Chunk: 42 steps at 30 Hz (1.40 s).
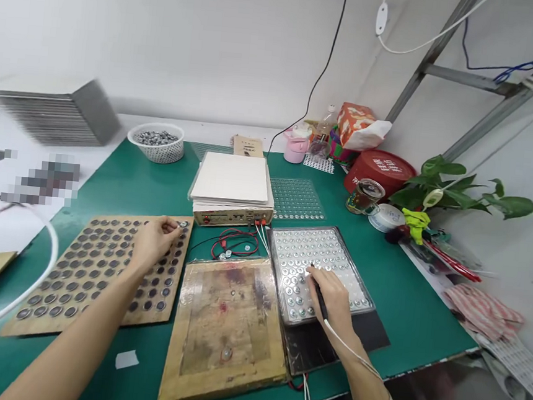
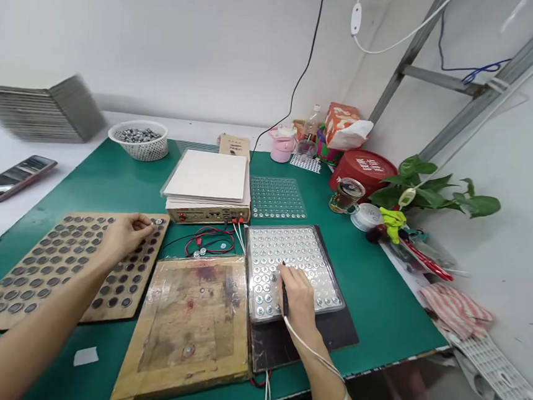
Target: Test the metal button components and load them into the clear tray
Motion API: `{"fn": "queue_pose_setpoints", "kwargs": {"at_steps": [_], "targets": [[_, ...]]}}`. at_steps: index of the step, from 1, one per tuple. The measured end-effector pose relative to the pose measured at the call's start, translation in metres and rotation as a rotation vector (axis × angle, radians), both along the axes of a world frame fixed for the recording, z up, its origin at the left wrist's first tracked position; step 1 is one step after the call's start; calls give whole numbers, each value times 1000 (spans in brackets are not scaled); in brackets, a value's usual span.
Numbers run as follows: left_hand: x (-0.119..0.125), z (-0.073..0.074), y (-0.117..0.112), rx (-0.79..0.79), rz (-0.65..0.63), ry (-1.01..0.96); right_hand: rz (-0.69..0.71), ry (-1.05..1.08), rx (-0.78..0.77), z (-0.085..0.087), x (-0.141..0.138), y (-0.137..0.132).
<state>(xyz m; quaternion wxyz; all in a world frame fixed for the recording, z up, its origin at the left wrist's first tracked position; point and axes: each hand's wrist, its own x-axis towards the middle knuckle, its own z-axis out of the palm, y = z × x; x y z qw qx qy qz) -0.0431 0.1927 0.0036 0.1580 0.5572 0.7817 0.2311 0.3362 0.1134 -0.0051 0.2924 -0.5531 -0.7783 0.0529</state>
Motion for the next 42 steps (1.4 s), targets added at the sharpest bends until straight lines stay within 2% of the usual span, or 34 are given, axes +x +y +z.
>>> {"fn": "queue_pose_setpoints", "kwargs": {"at_steps": [2,4,6,8,10,12,13,15,19,25,34,37,40,42], "targets": [[12,5,-29,33,-80,-56,32,-29,-9,-4,2,-1],[31,5,-70,48,-256,-156,44,-38,1,-3,0,-4],[53,-1,-114,41,-482,-254,9,29,63,3,-9,-11],[74,-11,-151,45,-634,-262,-18,200,79,10,-27,-24],[90,-22,-175,98,-677,-204,88,382,-79,15,-52,-42],[99,-30,-185,166,-662,-144,259,466,-325,13,-77,-60],[100,-32,-186,188,-653,-126,316,469,-417,10,-88,-67],[100,-33,-184,217,-655,-115,327,442,-504,2,-102,-77],[98,-31,-181,228,-665,-130,301,395,-533,-10,-105,-80],[100,-33,-184,182,-659,-105,320,283,-574,-6,-106,-79],[101,-33,-179,154,-695,-26,244,298,-455,-15,-114,-89],[99,-28,-178,146,-726,-11,259,305,-421,-16,-111,-90],[83,-15,-159,128,-776,-31,319,416,-315,-21,-106,-91],[62,-4,-129,132,-709,-4,403,478,-152,-26,-105,-91]]}}
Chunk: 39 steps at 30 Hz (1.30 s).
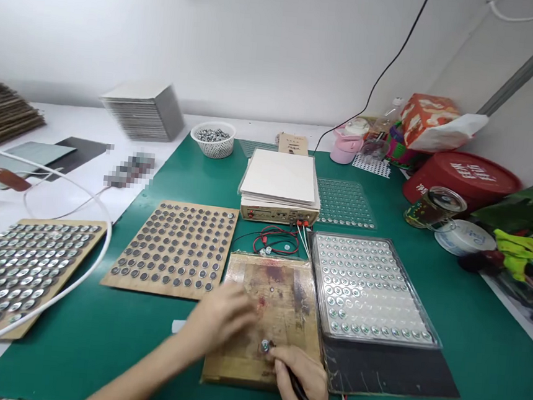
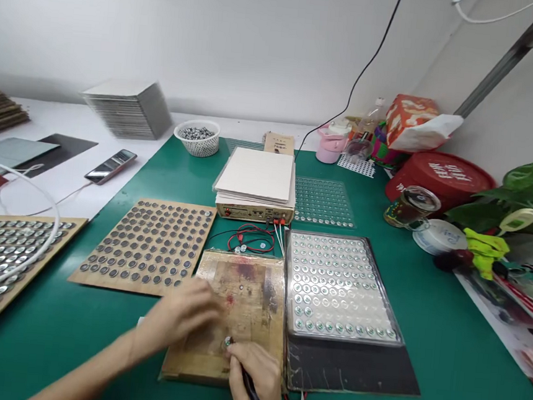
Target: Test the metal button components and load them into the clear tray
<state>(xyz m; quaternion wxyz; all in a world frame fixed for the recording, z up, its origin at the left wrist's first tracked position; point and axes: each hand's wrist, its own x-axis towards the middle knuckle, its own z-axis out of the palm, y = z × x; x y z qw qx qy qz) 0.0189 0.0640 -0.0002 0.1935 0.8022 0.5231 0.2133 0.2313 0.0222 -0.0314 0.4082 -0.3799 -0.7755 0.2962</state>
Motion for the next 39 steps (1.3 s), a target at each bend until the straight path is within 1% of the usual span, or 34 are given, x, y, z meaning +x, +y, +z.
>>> {"fn": "queue_pose_setpoints", "kwargs": {"at_steps": [1,2,3,4,5,6,8,9,11,12,14,16,17,18,20,22,23,24,26,28,30,31,32,34,36,37,38,39], "targets": [[-13,5,20,20,80,20,16,5,105,-3,-1,0],[-26,8,41,44,192,46,26,-26,212,-6,-2,-1],[-38,10,63,74,292,62,26,-79,308,-8,-5,-2],[-48,9,83,96,372,74,22,-137,372,-9,-8,-3],[-56,8,101,113,435,81,16,-176,405,-9,-12,-5],[-61,4,117,119,473,85,16,-202,401,-7,-14,-6],[-66,-5,136,112,516,95,11,-227,327,-2,-16,-6],[-67,-9,141,105,526,99,6,-231,301,3,-13,-3],[-67,-17,144,91,537,98,-47,-226,313,13,1,7],[-68,-19,144,81,544,92,-107,-221,326,19,13,15],[-70,-20,144,49,560,69,-286,-219,302,29,42,37],[-73,-17,149,1,582,38,-455,-280,199,35,73,60],[-73,-15,152,-25,595,20,-498,-325,165,37,86,70],[-73,-11,156,-49,608,0,-513,-368,149,37,97,78],[-70,-3,159,-78,622,-42,-499,-438,158,36,109,88],[-63,6,151,-85,601,-86,-476,-474,179,32,113,89],[-57,10,141,-89,575,-106,-468,-491,187,29,112,88],[-50,12,127,-96,544,-123,-460,-507,193,27,112,86],[-32,13,87,-137,430,-151,-447,-527,198,23,111,84],[-12,7,41,-190,247,-172,-445,-539,205,20,112,85],[8,-3,-2,-190,68,-172,-450,-559,220,21,116,87],[16,-9,-19,-163,15,-162,-458,-569,230,22,117,89],[22,-14,-33,-126,-3,-148,-468,-572,233,24,117,89],[30,-22,-51,-62,20,-122,-540,-507,226,30,113,86],[33,-26,-57,-34,59,-110,-599,-325,145,35,99,74],[33,-27,-58,-27,72,-107,-558,-229,63,37,88,65],[33,-28,-57,-17,80,-108,-465,-148,-35,38,75,56],[33,-28,-57,-6,86,-109,-334,-95,-140,38,60,46]]}}
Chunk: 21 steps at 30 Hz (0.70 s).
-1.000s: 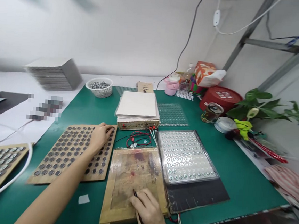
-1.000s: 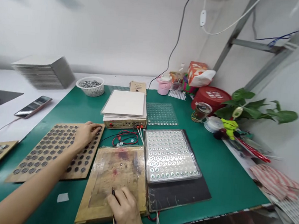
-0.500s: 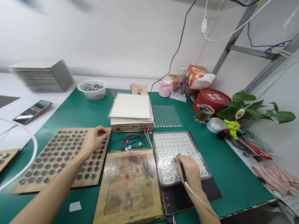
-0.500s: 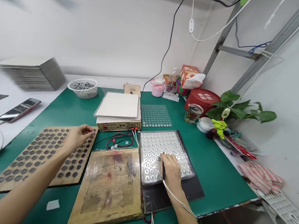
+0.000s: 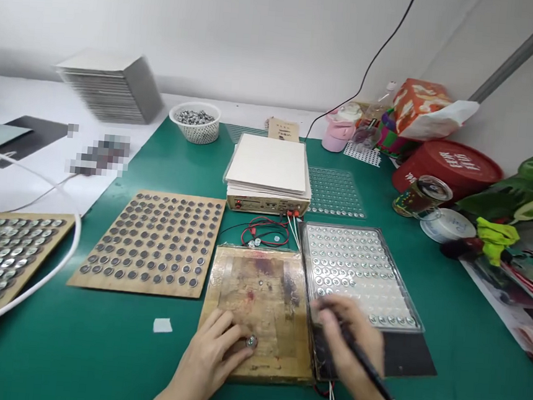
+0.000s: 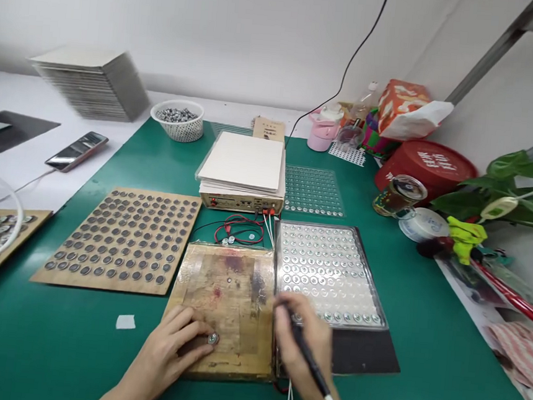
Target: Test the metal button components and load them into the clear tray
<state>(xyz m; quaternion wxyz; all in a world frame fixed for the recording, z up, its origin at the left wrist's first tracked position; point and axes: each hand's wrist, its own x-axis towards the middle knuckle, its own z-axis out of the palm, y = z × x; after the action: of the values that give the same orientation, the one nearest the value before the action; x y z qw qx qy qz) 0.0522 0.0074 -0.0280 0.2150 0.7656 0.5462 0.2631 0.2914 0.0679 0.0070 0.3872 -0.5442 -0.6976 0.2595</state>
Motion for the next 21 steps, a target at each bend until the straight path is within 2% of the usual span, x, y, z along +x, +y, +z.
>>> {"fn": "queue_pose_setpoints", "kwargs": {"at_steps": [2,3,5,8,14,18,21], "targets": [[0,0,2,18,8,-1,236,71,-170,-4,-29,-18],[0,0,2,23,10,-1,297,77,-221,-7,-41,-25],[1,1,3,22,8,4,309,66,-264,-14,-57,-33],[0,2,4,23,0,7,308,23,-292,-22,-63,-35],[2,3,3,1,10,-18,356,-50,-288,-19,-62,-31],[4,6,1,-60,-7,-38,364,-100,-236,-20,-64,-33],[-18,12,16,-54,-22,-48,390,-31,-105,-27,-59,-34]]}}
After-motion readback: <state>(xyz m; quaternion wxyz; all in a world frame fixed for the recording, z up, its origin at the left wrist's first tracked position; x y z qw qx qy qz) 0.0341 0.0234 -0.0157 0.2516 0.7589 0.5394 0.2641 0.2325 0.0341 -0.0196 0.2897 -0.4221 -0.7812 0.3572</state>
